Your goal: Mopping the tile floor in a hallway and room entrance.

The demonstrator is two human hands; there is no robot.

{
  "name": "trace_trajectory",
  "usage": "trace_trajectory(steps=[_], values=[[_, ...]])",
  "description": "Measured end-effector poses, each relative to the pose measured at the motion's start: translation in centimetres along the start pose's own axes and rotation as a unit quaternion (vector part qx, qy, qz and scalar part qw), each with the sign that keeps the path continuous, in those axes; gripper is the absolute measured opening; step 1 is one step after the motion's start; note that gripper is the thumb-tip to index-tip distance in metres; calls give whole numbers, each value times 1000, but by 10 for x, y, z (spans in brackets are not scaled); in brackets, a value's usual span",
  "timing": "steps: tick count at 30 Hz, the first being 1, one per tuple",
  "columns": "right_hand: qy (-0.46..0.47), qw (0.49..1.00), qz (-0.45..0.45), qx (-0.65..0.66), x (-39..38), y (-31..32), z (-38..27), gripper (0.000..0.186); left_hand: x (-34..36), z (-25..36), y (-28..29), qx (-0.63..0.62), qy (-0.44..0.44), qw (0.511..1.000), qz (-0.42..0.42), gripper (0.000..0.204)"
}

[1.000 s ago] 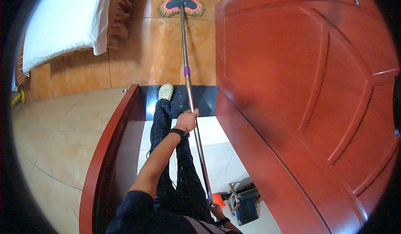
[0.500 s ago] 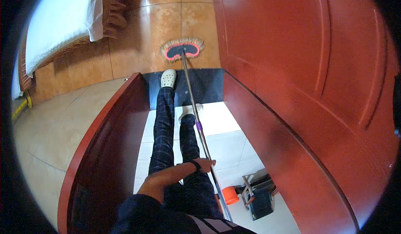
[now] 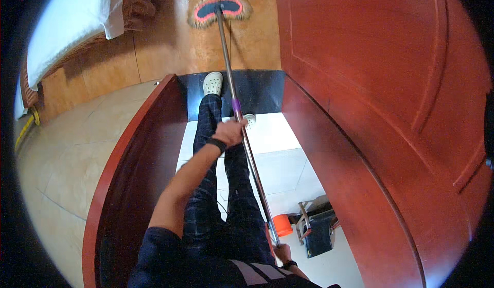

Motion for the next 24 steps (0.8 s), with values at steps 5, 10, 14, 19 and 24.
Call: trace_trajectory(steps=[5,10,14,19,24], values=[[83,989,-11,119,15,68,-134,32,7,-63,120,-123,9,978,170,21],[186,981,53,-25,26,98,-165,26,8,-93,127,-161,64,974,145,23],[200,979,44,-12,14,95,-113,26,10,-113,34,-210,62,970,104,28],[6,996,75,-38,-11,100,59,26,-9,4,-75,-237,-8,970,-50,39],[-63,996,19,-59,-59,43,167,33,-33,25,-245,-133,-82,952,-265,52]])
Point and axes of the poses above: each hand's wrist, its own x-axis towards the middle knuckle, its own y-axis out of the back of the hand, z = x × y, the point moved 10 cm from there along x, towards the middle knuckle, and after that the axes turned 3 degrees about -z, right-handed, at the moved point
